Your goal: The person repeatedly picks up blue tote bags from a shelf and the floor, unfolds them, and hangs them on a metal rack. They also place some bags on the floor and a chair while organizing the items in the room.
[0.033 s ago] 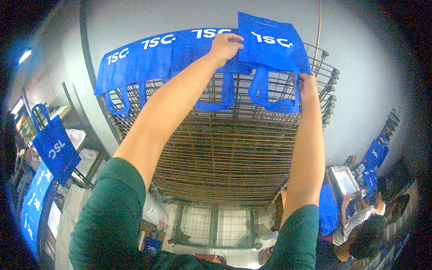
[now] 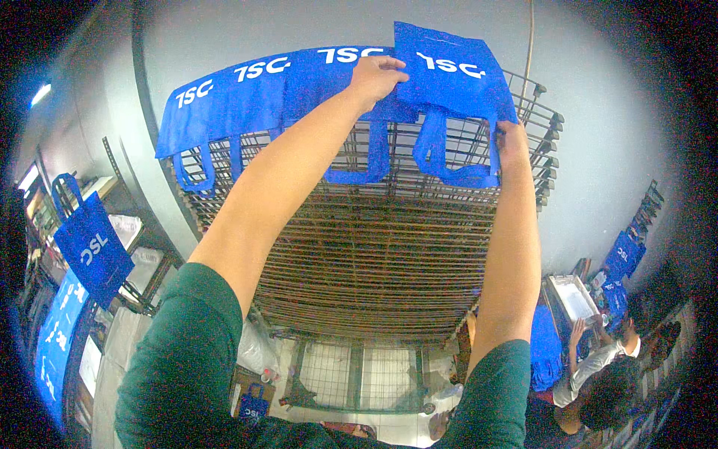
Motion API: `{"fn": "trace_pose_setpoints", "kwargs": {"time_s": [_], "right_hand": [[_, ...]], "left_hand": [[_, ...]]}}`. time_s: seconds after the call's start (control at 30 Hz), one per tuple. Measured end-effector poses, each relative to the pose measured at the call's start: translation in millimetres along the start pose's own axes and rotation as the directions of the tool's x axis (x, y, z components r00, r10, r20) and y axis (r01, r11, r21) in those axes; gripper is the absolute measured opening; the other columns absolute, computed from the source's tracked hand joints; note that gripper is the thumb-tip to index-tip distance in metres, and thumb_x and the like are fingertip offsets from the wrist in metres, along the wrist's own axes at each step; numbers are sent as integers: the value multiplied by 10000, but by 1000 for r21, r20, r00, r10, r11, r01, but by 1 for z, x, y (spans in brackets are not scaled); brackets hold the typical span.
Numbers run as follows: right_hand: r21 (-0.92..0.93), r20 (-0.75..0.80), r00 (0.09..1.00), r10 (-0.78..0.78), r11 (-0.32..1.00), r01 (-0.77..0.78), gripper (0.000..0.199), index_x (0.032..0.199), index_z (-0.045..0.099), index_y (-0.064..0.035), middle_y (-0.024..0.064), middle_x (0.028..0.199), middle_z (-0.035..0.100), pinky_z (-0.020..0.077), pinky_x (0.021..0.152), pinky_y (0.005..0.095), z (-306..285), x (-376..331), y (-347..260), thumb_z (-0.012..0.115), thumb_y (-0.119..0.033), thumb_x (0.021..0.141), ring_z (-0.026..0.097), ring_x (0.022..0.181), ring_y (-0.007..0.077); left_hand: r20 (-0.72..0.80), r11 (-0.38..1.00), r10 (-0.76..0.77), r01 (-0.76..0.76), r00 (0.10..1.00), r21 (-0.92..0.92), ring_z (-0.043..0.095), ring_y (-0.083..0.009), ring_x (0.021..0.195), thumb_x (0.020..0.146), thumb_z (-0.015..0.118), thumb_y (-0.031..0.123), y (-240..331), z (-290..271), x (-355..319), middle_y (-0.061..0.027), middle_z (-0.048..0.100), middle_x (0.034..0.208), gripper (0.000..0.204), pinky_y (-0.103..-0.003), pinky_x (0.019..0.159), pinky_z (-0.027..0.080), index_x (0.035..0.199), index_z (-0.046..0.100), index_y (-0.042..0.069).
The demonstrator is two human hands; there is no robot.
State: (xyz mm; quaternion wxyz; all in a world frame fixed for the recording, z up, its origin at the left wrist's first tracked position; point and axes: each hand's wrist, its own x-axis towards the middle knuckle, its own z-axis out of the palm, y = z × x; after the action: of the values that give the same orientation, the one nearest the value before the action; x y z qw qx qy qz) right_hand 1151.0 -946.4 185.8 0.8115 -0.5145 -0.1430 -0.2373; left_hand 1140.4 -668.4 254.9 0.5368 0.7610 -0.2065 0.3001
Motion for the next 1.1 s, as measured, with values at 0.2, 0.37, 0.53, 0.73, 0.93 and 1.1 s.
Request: {"fn": "trace_pose_setpoints", "kwargs": {"time_s": [0.2, 0.37, 0.53, 0.73, 0.93, 1.1], "right_hand": [[-61, -12, 1000, -19, 998, 18, 424, 1165, 435, -57, 100, 941, 572, 448, 621, 304, 5, -15, -10, 553, -16, 759, 542, 754, 182], [-113, -151, 988, -35, 993, 18, 565, 1241, 340, -88, 97, 1019, 546, 442, 640, 345, 9, -22, -15, 602, -4, 747, 536, 801, 196], [-260, -157, 984, -82, 965, 39, 542, 1240, 352, -103, 105, 993, 560, 448, 643, 353, 11, -22, -10, 603, -16, 768, 551, 806, 198], [-391, -129, 978, -163, 915, 101, 485, 1223, 392, -69, 101, 946, 581, 486, 606, 286, 8, -19, -6, 578, 17, 783, 575, 765, 163], [-336, -145, 970, -193, 932, 135, 464, 1240, 386, -16, 119, 955, 584, 519, 653, 290, 8, -18, -4, 522, 64, 804, 579, 809, 177], [-338, -123, 973, -194, 930, 143, 473, 1270, 364, -3, 178, 1052, 522, 549, 712, 297, 0, -16, 2, 479, 79, 818, 581, 862, 213]], "left_hand": [[-121, 999, -22, 25, 992, 25, 623, -207, 830, 637, 716, 100, -1, 4, -11, -133, 652, 925, 328, -296, 737, 490, 961, 665, 83], [-77, 992, -74, 82, 994, 95, 627, -207, 839, 632, 709, 125, -3, 4, -14, -131, 659, 895, 282, -304, 772, 490, 910, 685, 87], [-82, 964, 51, -27, 995, 266, 631, -229, 847, 629, 689, 161, -14, 4, -18, -132, 659, 893, 282, -323, 784, 489, 904, 688, 97], [-59, 919, 161, -128, 985, 373, 626, -257, 861, 627, 692, 173, -23, 1, -26, -119, 659, 886, 274, -347, 793, 485, 891, 686, 104], [-61, 915, 203, -167, 977, 367, 625, -255, 861, 638, 715, 195, -22, 1, -33, -108, 661, 868, 250, -360, 783, 483, 864, 679, 95], [-49, 915, 233, -202, 971, 348, 625, -258, 853, 645, 715, 200, -26, 0, -34, -106, 659, 879, 220, -362, 783, 480, 828, 673, 87]]}}
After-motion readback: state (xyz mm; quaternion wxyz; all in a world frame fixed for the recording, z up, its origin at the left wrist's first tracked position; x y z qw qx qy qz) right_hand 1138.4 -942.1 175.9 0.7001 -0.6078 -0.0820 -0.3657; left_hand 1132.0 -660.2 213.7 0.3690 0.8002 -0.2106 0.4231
